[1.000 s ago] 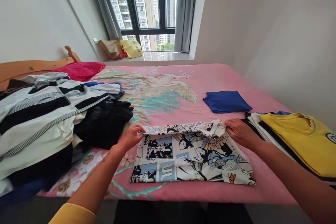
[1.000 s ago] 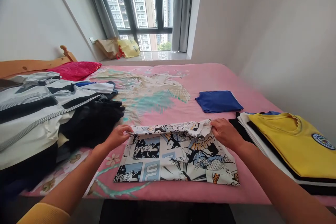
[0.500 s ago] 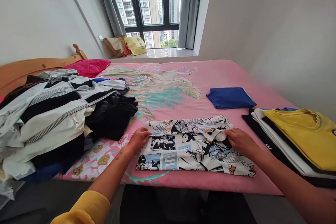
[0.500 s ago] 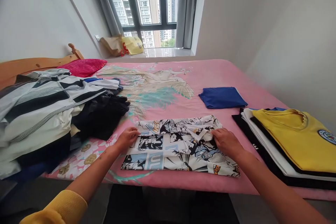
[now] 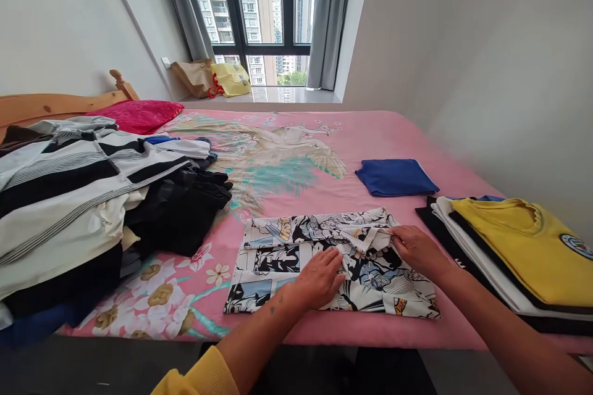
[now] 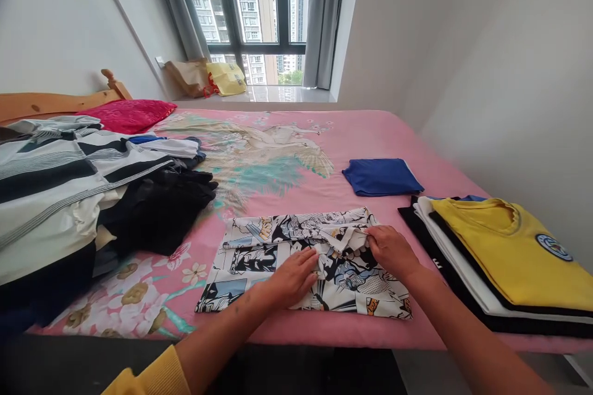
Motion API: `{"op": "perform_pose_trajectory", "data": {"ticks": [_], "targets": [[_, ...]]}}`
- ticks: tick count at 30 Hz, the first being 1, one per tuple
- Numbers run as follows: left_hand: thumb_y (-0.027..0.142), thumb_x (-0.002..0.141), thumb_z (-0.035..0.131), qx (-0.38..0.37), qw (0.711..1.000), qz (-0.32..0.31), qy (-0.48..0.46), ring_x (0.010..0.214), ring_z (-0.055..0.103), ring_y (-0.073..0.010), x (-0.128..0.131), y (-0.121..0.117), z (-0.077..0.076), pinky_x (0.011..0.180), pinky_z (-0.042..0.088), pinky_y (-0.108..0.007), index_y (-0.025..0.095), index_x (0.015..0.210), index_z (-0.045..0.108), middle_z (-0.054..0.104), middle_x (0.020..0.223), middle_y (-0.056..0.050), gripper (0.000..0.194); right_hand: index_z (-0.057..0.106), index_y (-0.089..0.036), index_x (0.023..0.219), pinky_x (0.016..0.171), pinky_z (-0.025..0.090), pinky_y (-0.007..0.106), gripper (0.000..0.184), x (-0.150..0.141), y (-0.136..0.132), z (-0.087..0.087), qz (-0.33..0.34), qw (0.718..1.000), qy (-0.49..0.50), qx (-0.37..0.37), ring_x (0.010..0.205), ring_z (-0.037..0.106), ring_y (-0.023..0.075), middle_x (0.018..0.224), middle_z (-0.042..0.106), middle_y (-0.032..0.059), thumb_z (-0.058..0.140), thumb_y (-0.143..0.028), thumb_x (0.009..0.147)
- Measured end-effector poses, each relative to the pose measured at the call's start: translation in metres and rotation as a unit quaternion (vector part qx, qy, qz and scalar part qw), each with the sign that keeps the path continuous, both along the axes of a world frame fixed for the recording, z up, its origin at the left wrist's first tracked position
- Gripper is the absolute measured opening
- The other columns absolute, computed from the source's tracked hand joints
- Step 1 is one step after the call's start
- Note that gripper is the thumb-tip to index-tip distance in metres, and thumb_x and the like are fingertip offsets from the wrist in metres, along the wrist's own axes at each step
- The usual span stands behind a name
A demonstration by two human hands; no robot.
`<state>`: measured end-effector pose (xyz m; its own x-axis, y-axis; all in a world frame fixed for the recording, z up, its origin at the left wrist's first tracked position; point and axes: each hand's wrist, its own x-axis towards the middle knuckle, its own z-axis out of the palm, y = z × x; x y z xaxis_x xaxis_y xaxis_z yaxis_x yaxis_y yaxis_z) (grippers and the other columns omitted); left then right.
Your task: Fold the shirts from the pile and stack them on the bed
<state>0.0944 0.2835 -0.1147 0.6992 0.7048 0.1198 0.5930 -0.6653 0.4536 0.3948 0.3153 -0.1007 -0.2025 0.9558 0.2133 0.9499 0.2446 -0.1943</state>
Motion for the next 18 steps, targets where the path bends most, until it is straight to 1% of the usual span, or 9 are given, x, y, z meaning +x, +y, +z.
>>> {"op": "perform_pose_trajectory", "data": {"ticks": [3, 5, 7, 10, 12, 15, 18], "targets": [[0.041, 0.091, 0.034, -0.006, 0.998, 0.059, 0.020, 0.134, 0.032, -0.0244, 0.032, 0.021, -0.011, 0.112, 0.024, -0.044, 0.015, 0.137, 0.037, 0.039, 0.144, -0.013, 0.053, 0.063, -0.017, 0.095, 0.086, 0.042, 0.032, 0.025, -0.001, 0.004, 0.012, 0.001, 1.000, 0.003, -0.001, 0.093, 0.059, 0.0206, 0.094, 0.066, 0.0084, 0.040, -0.023, 0.087], [0.043, 0.090, 0.035, -0.008, 0.994, 0.098, 0.041, 0.131, 0.036, -0.0237, 0.040, 0.034, -0.015, 0.110, 0.025, -0.043, 0.018, 0.138, 0.036, 0.043, 0.141, -0.011, 0.054, 0.063, -0.018, 0.094, 0.086, 0.042, 0.031, 0.025, -0.001, 0.006, 0.016, -0.001, 1.000, 0.005, -0.003, 0.093, 0.059, 0.0205, 0.093, 0.066, 0.0081, 0.040, -0.023, 0.087], [0.045, 0.089, 0.034, -0.017, 0.989, 0.132, 0.067, 0.125, 0.043, -0.0233, 0.039, 0.046, -0.016, 0.107, 0.030, -0.042, 0.023, 0.135, 0.041, 0.051, 0.135, -0.009, 0.051, 0.063, -0.018, 0.094, 0.086, 0.042, 0.031, 0.025, 0.000, 0.006, 0.015, -0.002, 1.000, 0.006, -0.002, 0.093, 0.058, 0.0206, 0.094, 0.066, 0.0082, 0.041, -0.023, 0.087], [0.049, 0.090, 0.030, -0.036, 0.979, 0.178, 0.095, 0.118, 0.051, -0.0233, 0.023, 0.063, -0.015, 0.102, 0.035, -0.039, 0.027, 0.124, 0.054, 0.060, 0.123, -0.007, 0.048, 0.064, -0.019, 0.095, 0.086, 0.042, 0.031, 0.024, 0.001, 0.001, 0.007, 0.004, 1.000, 0.008, -0.008, 0.094, 0.058, 0.0205, 0.094, 0.067, 0.0077, 0.042, -0.023, 0.087], [0.051, 0.090, 0.028, -0.043, 0.971, 0.209, 0.108, 0.117, 0.052, -0.0235, 0.006, 0.073, -0.015, 0.101, 0.036, -0.039, 0.028, 0.120, 0.057, 0.062, 0.121, -0.007, 0.049, 0.064, -0.019, 0.095, 0.086, 0.042, 0.031, 0.024, 0.000, -0.003, -0.001, 0.010, 1.000, 0.011, -0.020, 0.094, 0.058, 0.0201, 0.094, 0.067, 0.0070, 0.041, -0.023, 0.087], [0.056, 0.087, 0.028, -0.042, 0.955, 0.267, 0.123, 0.123, 0.047, -0.0243, -0.026, 0.082, -0.014, 0.106, 0.030, -0.040, 0.029, 0.125, 0.054, 0.059, 0.127, -0.005, 0.053, 0.064, -0.020, 0.094, 0.086, 0.042, 0.032, 0.025, -0.003, -0.011, -0.012, 0.015, 0.999, 0.018, -0.039, 0.093, 0.058, 0.0197, 0.095, 0.066, 0.0065, 0.040, -0.024, 0.088], [0.061, 0.084, 0.032, -0.033, 0.940, 0.312, 0.135, 0.129, 0.039, -0.0258, -0.064, 0.081, -0.013, 0.111, 0.020, -0.041, 0.029, 0.127, 0.053, 0.055, 0.131, -0.005, 0.058, 0.065, -0.020, 0.094, 0.085, 0.043, 0.032, 0.027, -0.005, -0.015, -0.020, 0.018, 0.998, 0.024, -0.050, 0.093, 0.057, 0.0198, 0.096, 0.066, 0.0065, 0.039, -0.025, 0.089]]}}
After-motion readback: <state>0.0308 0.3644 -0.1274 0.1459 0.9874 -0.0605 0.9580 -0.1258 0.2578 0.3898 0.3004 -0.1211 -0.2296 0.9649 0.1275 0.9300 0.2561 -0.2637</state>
